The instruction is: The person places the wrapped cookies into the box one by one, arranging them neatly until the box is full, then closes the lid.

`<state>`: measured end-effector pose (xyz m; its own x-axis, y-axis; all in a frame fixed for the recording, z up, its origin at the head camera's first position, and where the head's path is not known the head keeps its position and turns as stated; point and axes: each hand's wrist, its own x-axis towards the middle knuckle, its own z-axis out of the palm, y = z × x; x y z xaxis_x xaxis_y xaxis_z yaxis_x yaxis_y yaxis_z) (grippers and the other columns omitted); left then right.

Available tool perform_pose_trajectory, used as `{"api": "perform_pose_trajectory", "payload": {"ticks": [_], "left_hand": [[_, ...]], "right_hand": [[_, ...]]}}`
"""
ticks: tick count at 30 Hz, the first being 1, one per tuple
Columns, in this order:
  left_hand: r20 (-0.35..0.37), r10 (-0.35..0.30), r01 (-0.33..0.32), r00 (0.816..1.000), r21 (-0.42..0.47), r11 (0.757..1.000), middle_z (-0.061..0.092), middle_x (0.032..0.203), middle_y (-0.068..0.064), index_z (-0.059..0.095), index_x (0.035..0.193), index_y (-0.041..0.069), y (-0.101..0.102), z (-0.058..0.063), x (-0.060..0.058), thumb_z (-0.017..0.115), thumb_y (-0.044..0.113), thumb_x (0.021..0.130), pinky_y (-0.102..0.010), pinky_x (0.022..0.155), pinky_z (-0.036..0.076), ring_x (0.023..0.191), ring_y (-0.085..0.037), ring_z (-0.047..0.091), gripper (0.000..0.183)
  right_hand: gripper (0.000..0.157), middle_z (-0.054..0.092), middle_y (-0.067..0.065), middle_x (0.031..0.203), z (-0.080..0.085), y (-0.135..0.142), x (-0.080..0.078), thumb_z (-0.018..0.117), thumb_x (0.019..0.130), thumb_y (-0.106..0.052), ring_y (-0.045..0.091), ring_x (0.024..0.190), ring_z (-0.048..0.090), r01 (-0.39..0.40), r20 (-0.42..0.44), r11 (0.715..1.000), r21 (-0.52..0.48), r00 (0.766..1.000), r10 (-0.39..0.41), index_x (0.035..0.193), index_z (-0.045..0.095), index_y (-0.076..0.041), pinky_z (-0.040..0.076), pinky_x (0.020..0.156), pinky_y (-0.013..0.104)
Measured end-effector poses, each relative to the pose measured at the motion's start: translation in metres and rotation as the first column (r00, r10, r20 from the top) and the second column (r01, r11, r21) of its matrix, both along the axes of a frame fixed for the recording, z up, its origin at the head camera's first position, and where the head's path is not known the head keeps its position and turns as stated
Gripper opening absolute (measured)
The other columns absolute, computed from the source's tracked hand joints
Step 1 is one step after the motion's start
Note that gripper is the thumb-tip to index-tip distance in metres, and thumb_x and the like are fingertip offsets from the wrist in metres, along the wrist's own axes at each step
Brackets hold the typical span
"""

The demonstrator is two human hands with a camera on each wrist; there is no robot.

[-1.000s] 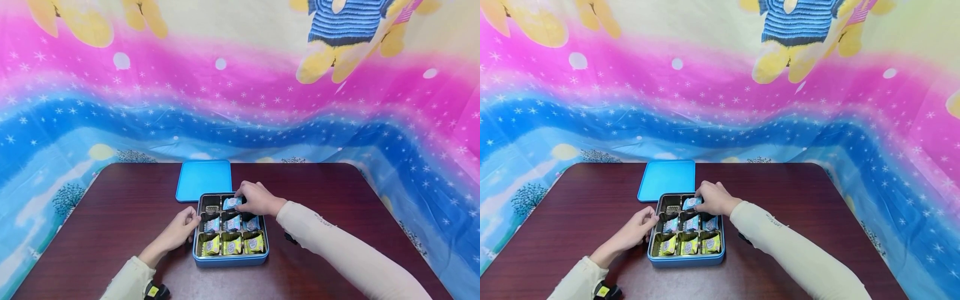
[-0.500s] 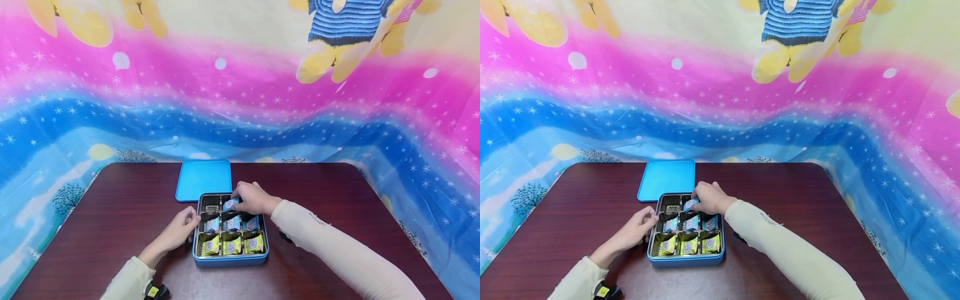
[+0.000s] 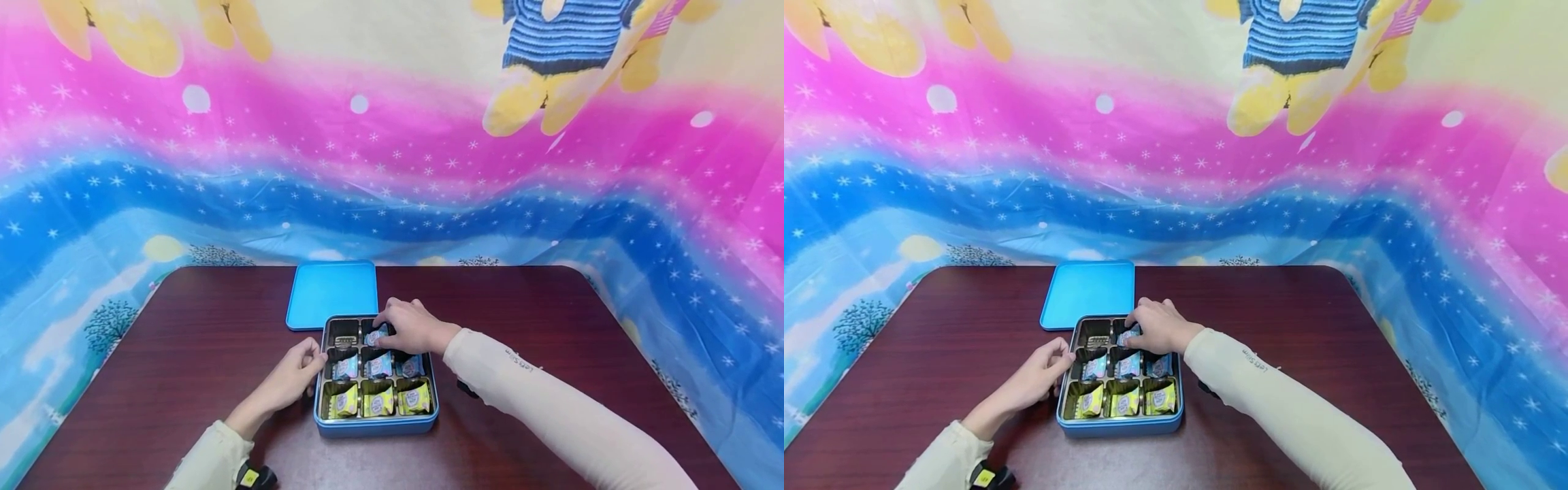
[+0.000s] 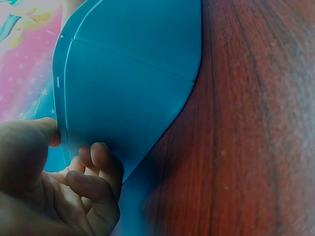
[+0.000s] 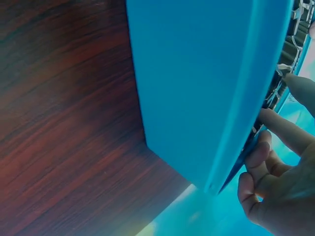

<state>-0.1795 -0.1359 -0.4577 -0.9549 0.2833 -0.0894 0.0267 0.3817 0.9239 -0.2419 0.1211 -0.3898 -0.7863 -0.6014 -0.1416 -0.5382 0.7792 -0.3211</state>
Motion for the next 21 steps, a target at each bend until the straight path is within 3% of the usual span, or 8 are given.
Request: {"api": "perform_pose_trajectory", "payload": {"ticks": [9,21], "left_hand": [[-0.001,0.009,-0.009,1.000,-0.009,1.000,0.044,0.055,0.001,0.043,0.090,0.003,0.000,-0.001,0.000,0.051,0.015,0.104,-0.025,0.043,0.040,0.047,-0.015,0.052,0.020],[0.010,0.015,-0.015,1.000,0.009,1.000,0.043,0.054,0.001,0.043,0.092,0.004,0.000,-0.001,0.001,0.053,0.018,0.104,-0.026,0.043,0.040,0.048,-0.016,0.052,0.021]], "right_hand": [[0.034,0.065,0.007,0.117,0.004,0.009,0.001,0.067,0.098,-0.029,0.020,0.097,0.057,0.003,0.003,0.995,-0.099,1.000,-0.003,0.127,0.069,-0.011,0.036,0.088,0.043],[0.032,0.065,0.004,0.113,0.009,0.021,0.001,0.066,0.099,-0.029,0.021,0.105,0.061,0.011,-0.006,0.991,-0.133,1.000,-0.012,0.127,0.069,-0.013,0.038,0.091,0.043]]}}
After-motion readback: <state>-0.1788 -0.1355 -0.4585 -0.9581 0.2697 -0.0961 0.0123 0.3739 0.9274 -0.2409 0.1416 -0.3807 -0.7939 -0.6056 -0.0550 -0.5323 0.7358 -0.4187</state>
